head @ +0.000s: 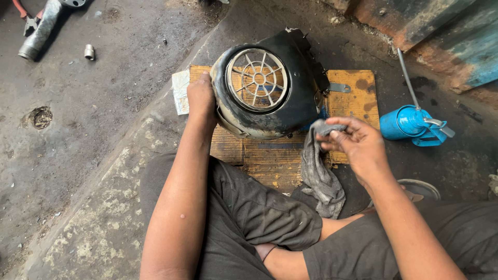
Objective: The person sits on the floor and cleans a black motor housing using a rag. They wipe the exterior surfaces and the circular vent area, then use a small tool to scrape residue from the vent before wiping it again.
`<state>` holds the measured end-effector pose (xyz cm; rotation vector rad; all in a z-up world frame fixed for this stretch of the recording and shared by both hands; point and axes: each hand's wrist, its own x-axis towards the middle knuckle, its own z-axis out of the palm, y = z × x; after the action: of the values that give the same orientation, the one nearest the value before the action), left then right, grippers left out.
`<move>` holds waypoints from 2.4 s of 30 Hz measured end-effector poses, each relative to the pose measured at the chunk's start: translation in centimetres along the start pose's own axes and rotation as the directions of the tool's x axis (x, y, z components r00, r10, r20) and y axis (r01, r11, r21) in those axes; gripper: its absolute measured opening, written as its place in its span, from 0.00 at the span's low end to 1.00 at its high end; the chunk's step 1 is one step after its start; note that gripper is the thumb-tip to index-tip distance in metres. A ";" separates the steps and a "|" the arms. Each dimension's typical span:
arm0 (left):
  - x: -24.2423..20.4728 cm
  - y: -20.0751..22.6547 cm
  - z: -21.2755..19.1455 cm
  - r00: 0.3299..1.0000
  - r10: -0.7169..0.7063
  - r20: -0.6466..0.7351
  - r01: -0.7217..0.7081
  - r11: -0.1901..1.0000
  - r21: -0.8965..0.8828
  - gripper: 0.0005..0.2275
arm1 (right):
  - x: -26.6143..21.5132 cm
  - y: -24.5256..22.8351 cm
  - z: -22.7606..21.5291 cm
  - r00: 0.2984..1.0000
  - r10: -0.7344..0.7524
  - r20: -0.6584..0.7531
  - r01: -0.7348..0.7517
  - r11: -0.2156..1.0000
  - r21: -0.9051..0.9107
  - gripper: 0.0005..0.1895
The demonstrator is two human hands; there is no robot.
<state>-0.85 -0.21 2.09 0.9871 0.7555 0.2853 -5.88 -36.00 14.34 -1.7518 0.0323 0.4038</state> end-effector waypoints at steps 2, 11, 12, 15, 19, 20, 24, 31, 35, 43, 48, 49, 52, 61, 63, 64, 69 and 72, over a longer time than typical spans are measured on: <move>0.0 0.0 -0.2 1.000 0.023 -0.009 -0.022 0.998 0.051 0.16 | -0.1 -0.4 0.5 0.995 0.098 -0.024 -0.100 0.989 -0.109 0.10; -2.3 0.0 0.6 0.957 0.289 0.019 -0.283 0.918 0.277 0.22 | 0.1 -4.7 5.7 0.789 -0.558 0.257 0.573 0.515 -0.637 0.06; -2.8 0.1 0.7 0.952 0.305 0.009 -0.293 0.902 0.317 0.23 | 0.0 -4.6 6.7 0.792 -0.570 0.217 0.565 0.550 -0.616 0.05; -4.1 0.3 0.9 0.948 0.318 0.008 -0.306 0.905 0.295 0.24 | 0.0 -4.0 9.9 0.781 -0.612 0.120 0.566 0.615 -0.548 0.07; -4.5 0.4 1.0 0.956 0.291 0.020 -0.289 0.932 0.218 0.23 | -0.9 -2.7 12.5 0.663 -0.746 0.067 0.635 0.512 -0.578 0.10; -4.4 0.4 0.9 0.960 0.280 0.017 -0.277 0.938 0.210 0.23 | -1.1 -2.4 12.9 0.610 -0.789 0.066 0.651 0.452 -0.609 0.11; -4.1 0.7 1.0 0.967 0.251 0.037 -0.254 0.955 0.154 0.23 | -1.9 -1.7 12.7 0.622 -0.781 0.058 0.690 0.510 -0.514 0.14; -4.7 1.0 1.2 0.968 0.249 0.035 -0.251 0.953 0.171 0.24 | -1.6 -1.5 12.9 0.607 -0.791 0.076 0.611 0.403 -0.681 0.10; -5.0 1.1 1.2 0.953 0.300 0.043 -0.303 0.937 0.173 0.24 | -2.2 -2.3 13.1 0.532 -0.830 0.168 0.569 0.204 -0.797 0.09; -7.5 1.9 1.9 0.947 0.322 0.004 -0.315 0.923 0.219 0.26 | -2.5 -2.3 12.8 0.651 -0.752 0.105 0.537 0.359 -0.763 0.08; -7.7 2.0 2.1 0.934 0.356 0.034 -0.354 0.907 0.229 0.26 | -2.4 -2.1 12.9 0.601 -0.793 0.095 0.523 0.300 -0.798 0.08; -7.7 1.9 2.2 0.927 0.373 0.036 -0.369 0.894 0.254 0.26 | -2.4 -2.1 12.7 0.588 -0.801 0.112 0.511 0.261 -0.819 0.08; -7.8 1.9 2.2 0.935 0.353 0.025 -0.349 0.908 0.231 0.26 | -2.2 -1.9 12.5 0.570 -0.805 0.163 0.506 0.189 -0.841 0.07; -8.3 2.5 2.2 0.944 0.329 0.011 -0.318 0.903 0.288 0.26 | -2.3 -1.5 10.8 0.531 -0.834 0.149 0.537 0.196 -0.820 0.11; -8.3 2.6 2.2 0.950 0.312 0.018 -0.307 0.920 0.244 0.26 | -2.2 -1.7 10.6 0.553 -0.815 0.173 0.566 0.215 -0.796 0.12; -8.2 2.5 2.2 0.952 0.304 0.023 -0.302 0.928 0.221 0.25 | -2.2 -1.7 10.6 0.567 -0.802 0.191 0.584 0.227 -0.779 0.11; -8.0 2.2 2.0 0.934 0.357 -0.007 -0.338 0.891 0.302 0.27 | -2.2 -2.0 11.1 0.579 -0.789 0.206 0.630 0.272 -0.727 0.08; -8.3 2.2 2.3 0.923 0.384 -0.010 -0.361 0.877 0.318 0.27 | -2.5 -2.4 11.5 0.599 -0.782 0.173 0.598 0.292 -0.747 0.08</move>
<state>-4.91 -4.99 8.36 1.4335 0.6839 0.5523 -10.54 -25.01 15.45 -2.4024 -0.8686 -0.5699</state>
